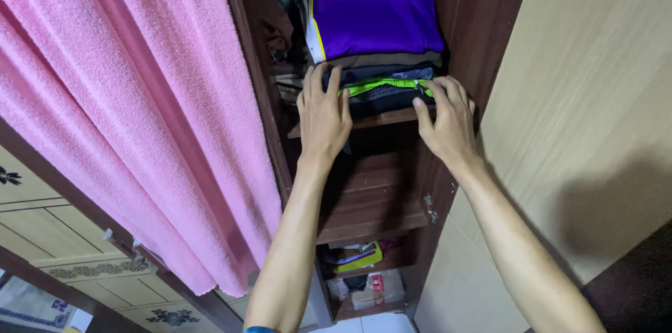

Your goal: The person folds and places several garments into a wooden closet. They handle a purple garment, a dark blue garment, a pair of jeans, and a light-colored shirt, stacking them on shelves inside the closet.

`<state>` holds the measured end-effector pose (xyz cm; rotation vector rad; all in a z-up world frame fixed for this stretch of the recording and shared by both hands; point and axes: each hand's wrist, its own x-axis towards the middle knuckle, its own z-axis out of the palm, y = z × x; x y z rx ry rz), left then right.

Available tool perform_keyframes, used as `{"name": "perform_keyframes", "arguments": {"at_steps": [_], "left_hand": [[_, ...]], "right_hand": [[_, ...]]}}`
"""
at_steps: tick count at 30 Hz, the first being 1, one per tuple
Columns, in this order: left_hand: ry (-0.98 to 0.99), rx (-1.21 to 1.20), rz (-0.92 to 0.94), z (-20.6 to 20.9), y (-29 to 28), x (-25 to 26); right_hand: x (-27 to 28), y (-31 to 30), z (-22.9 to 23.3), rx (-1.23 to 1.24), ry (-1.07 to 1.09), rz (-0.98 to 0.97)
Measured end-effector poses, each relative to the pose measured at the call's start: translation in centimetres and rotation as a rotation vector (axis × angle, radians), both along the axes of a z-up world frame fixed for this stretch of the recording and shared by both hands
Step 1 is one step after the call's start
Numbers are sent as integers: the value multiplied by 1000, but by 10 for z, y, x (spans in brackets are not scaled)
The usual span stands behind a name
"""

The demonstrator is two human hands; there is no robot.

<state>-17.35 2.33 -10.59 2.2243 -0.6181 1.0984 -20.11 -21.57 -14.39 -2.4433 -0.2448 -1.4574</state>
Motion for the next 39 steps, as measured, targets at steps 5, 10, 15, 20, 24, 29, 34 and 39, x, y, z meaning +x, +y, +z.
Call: {"name": "perform_keyframes", "arguments": {"at_steps": [5, 10, 15, 20, 24, 29, 34, 39], "left_hand": [[41, 43, 45, -17, 1, -7], [68, 74, 81, -37, -3, -19], [163, 53, 96, -55, -10, -42], [225, 62, 132, -81, -14, -60], [277, 44, 148, -102, -15, -79], [307, 36, 187, -131, -14, -99], [323, 50, 257, -159, -8, -116], [365, 51, 314, -179, 6, -141]], "right_hand": [[-10, 0, -16, -20, 30, 3], [-25, 5, -31, 14, 119, 22], [-32, 1, -51, -15, 149, 29], [-48, -8, -67, -1, 205, 87], [-65, -12, -74, -71, 287, 51], [-81, -14, -91, -77, 360, 63], [-87, -11, -112, -74, 372, 102], [-95, -7, -137, -105, 400, 114]]}}
